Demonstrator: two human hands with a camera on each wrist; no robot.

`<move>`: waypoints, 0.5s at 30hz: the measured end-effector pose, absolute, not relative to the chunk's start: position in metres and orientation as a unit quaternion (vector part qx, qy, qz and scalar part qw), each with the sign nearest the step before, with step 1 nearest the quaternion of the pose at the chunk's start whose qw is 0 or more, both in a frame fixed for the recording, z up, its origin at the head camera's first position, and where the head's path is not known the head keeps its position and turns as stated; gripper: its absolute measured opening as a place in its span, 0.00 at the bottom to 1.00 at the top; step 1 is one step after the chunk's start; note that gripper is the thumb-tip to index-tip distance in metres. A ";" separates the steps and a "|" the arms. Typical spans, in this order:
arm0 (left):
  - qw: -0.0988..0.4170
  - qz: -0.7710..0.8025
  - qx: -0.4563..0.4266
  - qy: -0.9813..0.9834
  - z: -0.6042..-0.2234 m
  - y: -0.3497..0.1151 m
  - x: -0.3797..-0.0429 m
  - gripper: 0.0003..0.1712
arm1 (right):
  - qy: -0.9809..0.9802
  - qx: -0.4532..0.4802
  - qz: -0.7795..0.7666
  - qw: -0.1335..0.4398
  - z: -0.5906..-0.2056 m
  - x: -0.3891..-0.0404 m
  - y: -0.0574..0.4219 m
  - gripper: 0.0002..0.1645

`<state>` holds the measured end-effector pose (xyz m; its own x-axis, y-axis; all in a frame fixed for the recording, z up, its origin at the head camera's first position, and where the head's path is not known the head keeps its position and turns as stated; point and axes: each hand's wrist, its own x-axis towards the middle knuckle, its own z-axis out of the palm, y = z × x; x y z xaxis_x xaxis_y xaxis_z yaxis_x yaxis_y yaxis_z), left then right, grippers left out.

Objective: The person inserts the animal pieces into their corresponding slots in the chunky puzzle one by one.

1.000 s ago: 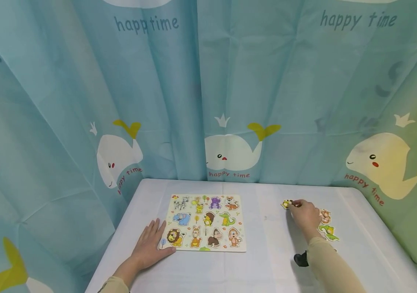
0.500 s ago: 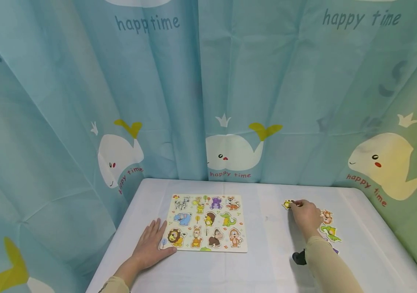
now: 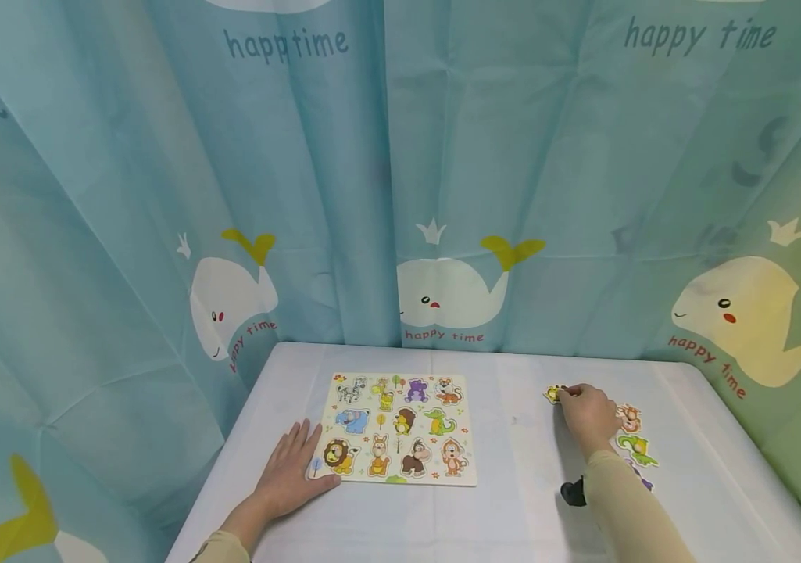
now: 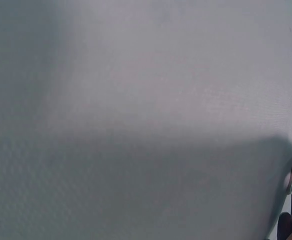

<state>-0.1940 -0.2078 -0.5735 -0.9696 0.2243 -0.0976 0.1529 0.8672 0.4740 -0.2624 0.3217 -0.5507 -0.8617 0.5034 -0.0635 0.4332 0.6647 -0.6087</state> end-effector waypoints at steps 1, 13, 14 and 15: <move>0.073 0.239 0.098 0.963 -0.574 -0.208 -0.194 0.62 | -0.911 -0.257 0.317 0.053 -0.551 -0.263 0.322 0.22; 0.070 0.246 0.100 0.961 -0.574 -0.207 -0.193 0.62 | -0.917 -0.260 0.295 0.061 -0.553 -0.267 0.319 0.20; 0.066 0.249 0.101 0.961 -0.574 -0.207 -0.193 0.62 | -0.918 -0.260 0.294 0.060 -0.553 -0.267 0.319 0.20; 0.063 0.252 0.102 0.960 -0.574 -0.207 -0.192 0.62 | -0.918 -0.259 0.294 0.060 -0.553 -0.267 0.319 0.20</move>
